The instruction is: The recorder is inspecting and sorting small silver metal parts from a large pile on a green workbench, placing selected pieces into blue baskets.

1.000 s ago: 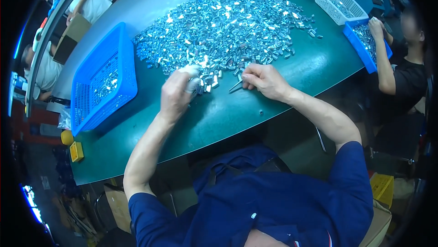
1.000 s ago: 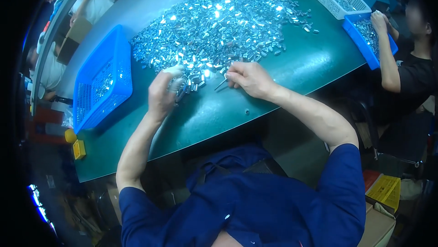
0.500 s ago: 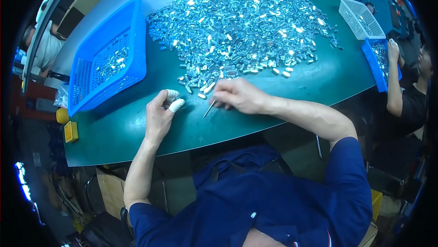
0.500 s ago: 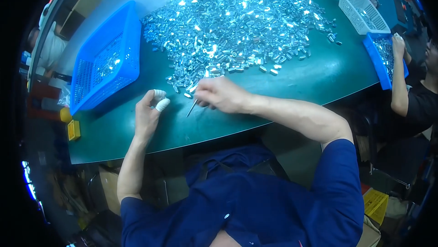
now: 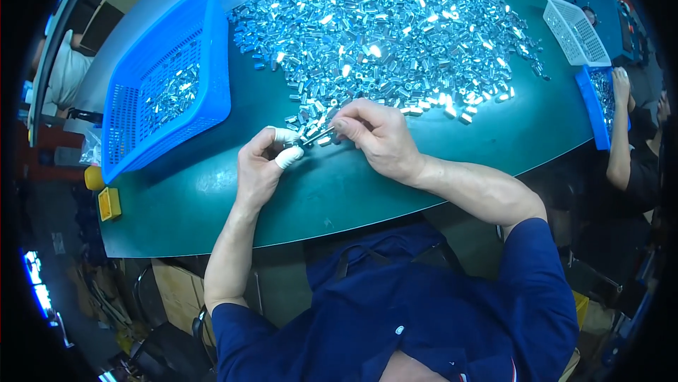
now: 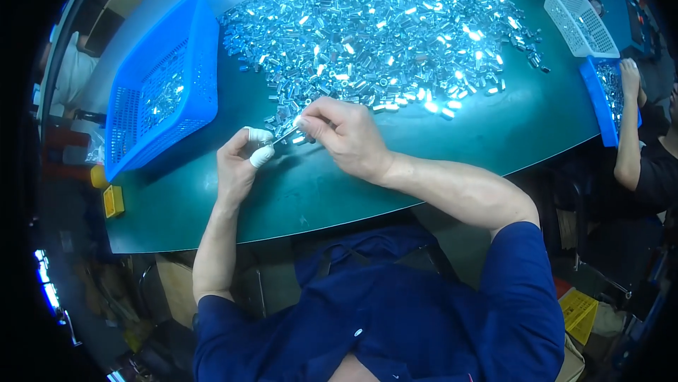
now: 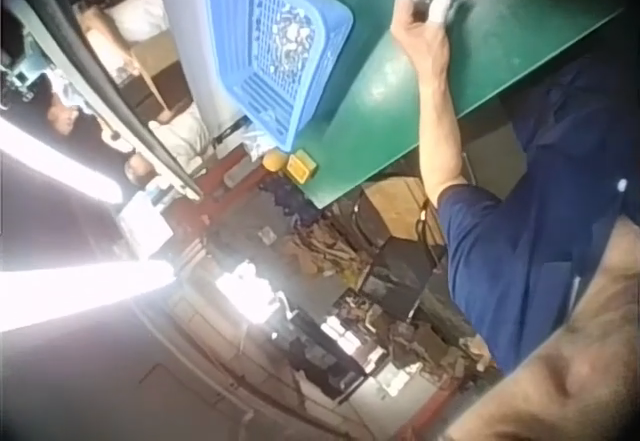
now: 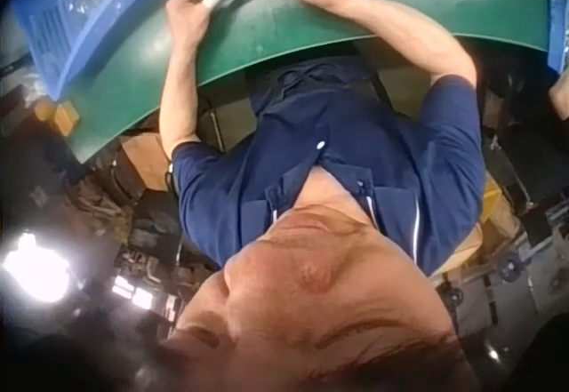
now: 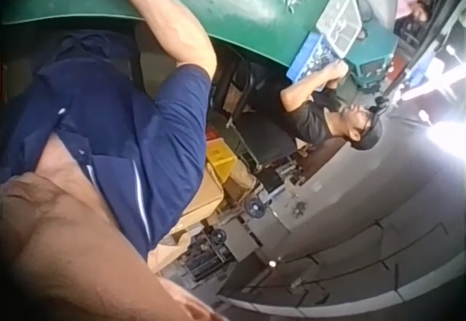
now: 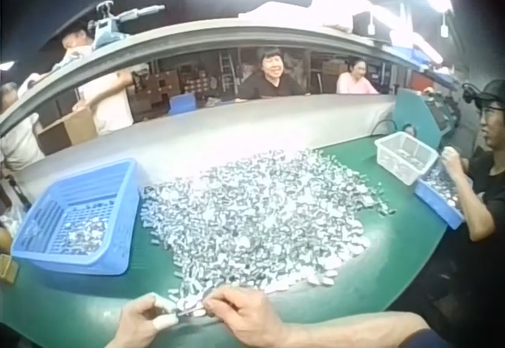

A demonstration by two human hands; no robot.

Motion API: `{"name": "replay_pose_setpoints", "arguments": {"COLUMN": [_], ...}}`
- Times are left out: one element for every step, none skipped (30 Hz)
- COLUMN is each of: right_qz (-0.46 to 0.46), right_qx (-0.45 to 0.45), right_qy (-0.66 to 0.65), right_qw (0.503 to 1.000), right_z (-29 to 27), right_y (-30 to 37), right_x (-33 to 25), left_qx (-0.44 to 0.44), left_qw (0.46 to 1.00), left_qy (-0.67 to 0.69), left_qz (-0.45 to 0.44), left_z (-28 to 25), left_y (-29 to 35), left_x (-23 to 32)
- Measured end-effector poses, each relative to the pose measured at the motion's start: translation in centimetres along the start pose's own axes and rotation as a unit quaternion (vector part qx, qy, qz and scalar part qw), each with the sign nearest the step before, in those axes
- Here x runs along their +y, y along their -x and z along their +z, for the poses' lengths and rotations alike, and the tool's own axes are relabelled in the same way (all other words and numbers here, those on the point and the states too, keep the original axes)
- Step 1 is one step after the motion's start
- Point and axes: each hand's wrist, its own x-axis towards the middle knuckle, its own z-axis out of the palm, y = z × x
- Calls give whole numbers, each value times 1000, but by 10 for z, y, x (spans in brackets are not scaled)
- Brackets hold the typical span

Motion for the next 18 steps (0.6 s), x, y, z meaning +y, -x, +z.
{"name": "replay_pose_setpoints", "arguments": {"right_qz": [-27, -60, -62, -69, -79, -97, -97, -101, -81, -76, -91, -124, -157, -168, -180, -192, -199, -178], "right_qx": [-5, -19, -23, -21, -22, -25, -12, -1, -3, 1, -6, -12, -15, -18, -24, -30, -30, -40], "right_qy": [22, 41, 37, 41, 41, 61, 59, 54, 57, 60, 52, 78, 106, 102, 101, 101, 101, 94], "right_qw": [999, 997, 997, 997, 996, 993, 993, 993, 995, 995, 994, 989, 982, 980, 978, 976, 974, 979], "right_z": [0, 5, 8, 11, 15, 11, 7, 6, 3, 3, 2, 0, 1, 3, 5, 7, 8, 8], "right_y": [-3, -6, -8, -9, -13, -14, -11, -9, -6, -4, -2, 0, 2, 4, 6, 7, 9, 10], "right_x": [4, 6, 6, 4, 4, 7, 7, 9, 4, 0, -1, -2, -3, -6, -7, -8, -10, -11], "left_qx": [-6, -3, 2, 3, 9, 9, 6, -3, -10, -14, -10, -14, -18, -14, -11, -15, -11, -23], "left_qw": [1000, 998, 998, 999, 999, 1000, 999, 999, 998, 998, 997, 998, 998, 998, 999, 996, 996, 995], "left_qy": [-13, -29, -33, -28, -26, -4, 25, 7, -12, -35, -45, -53, -59, -53, -46, -81, -84, -95], "left_qz": [28, 58, 56, 42, 29, 29, 35, 49, 57, 51, 56, 31, 6, 7, 9, 23, 29, 36], "left_z": [2, 1, 0, 0, -2, 0, 6, 7, 10, 11, 15, 13, 11, 10, 10, 9, 9, 10], "left_y": [-3, 0, 3, 7, 9, 7, 7, 5, 5, 8, 8, 12, 15, 17, 18, 20, 20, 20], "left_x": [0, 1, 2, 4, 6, 4, 8, -1, 0, 1, 7, 8, 7, 6, 6, 5, 6, 6]}}
